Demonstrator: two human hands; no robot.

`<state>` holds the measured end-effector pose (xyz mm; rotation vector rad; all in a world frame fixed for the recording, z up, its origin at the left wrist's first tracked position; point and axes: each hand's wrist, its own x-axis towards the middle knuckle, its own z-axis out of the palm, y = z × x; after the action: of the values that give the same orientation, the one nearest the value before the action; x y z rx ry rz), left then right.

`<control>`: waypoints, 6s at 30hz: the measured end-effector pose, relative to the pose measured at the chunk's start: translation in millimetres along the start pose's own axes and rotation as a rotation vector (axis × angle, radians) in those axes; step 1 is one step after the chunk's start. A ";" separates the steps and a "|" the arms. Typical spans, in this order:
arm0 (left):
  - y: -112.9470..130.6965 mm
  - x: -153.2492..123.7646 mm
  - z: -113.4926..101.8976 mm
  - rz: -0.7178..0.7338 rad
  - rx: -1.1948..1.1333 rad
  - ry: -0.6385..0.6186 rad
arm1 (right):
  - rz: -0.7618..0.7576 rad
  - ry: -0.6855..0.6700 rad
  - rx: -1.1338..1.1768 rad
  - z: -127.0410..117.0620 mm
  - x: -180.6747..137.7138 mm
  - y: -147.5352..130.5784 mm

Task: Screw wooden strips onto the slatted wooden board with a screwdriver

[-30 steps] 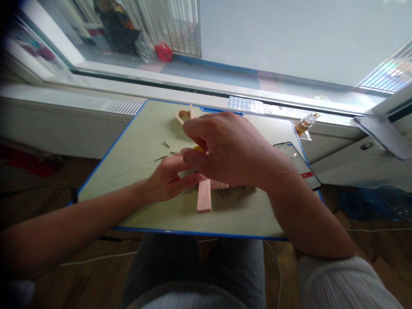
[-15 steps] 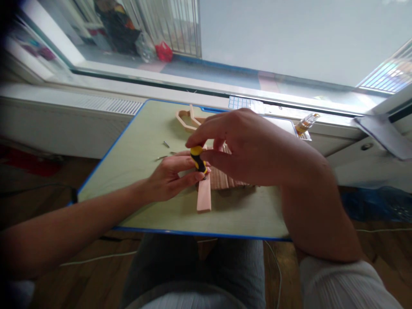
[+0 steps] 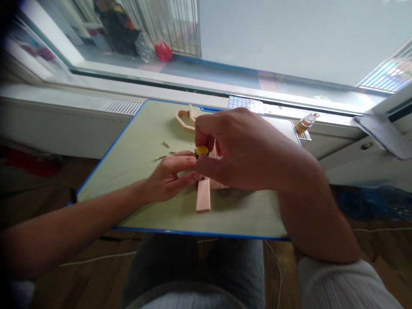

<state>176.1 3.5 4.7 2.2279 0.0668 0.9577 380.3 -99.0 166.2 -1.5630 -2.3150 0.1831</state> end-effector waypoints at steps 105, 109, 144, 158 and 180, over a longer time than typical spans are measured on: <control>0.6 1.8 0.5 -0.004 -0.031 0.008 | -0.107 -0.071 0.071 -3.9 0.6 5.8; -0.1 1.2 1.5 -0.012 -0.035 0.013 | -0.129 -0.092 0.059 -4.2 -1.4 6.7; -3.6 0.9 1.7 0.023 -0.025 0.025 | -0.011 -0.061 -0.016 0.5 3.8 4.0; -4.6 -1.7 1.6 -0.005 -0.027 0.020 | -0.066 -0.089 -0.034 2.4 3.0 3.3; -3.5 -0.8 1.2 0.000 -0.008 0.021 | -0.124 -0.123 0.025 -4.9 1.2 2.2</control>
<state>177.1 5.2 1.4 2.2107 0.0718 0.9794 383.5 -97.5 170.3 -1.4278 -2.4853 0.2837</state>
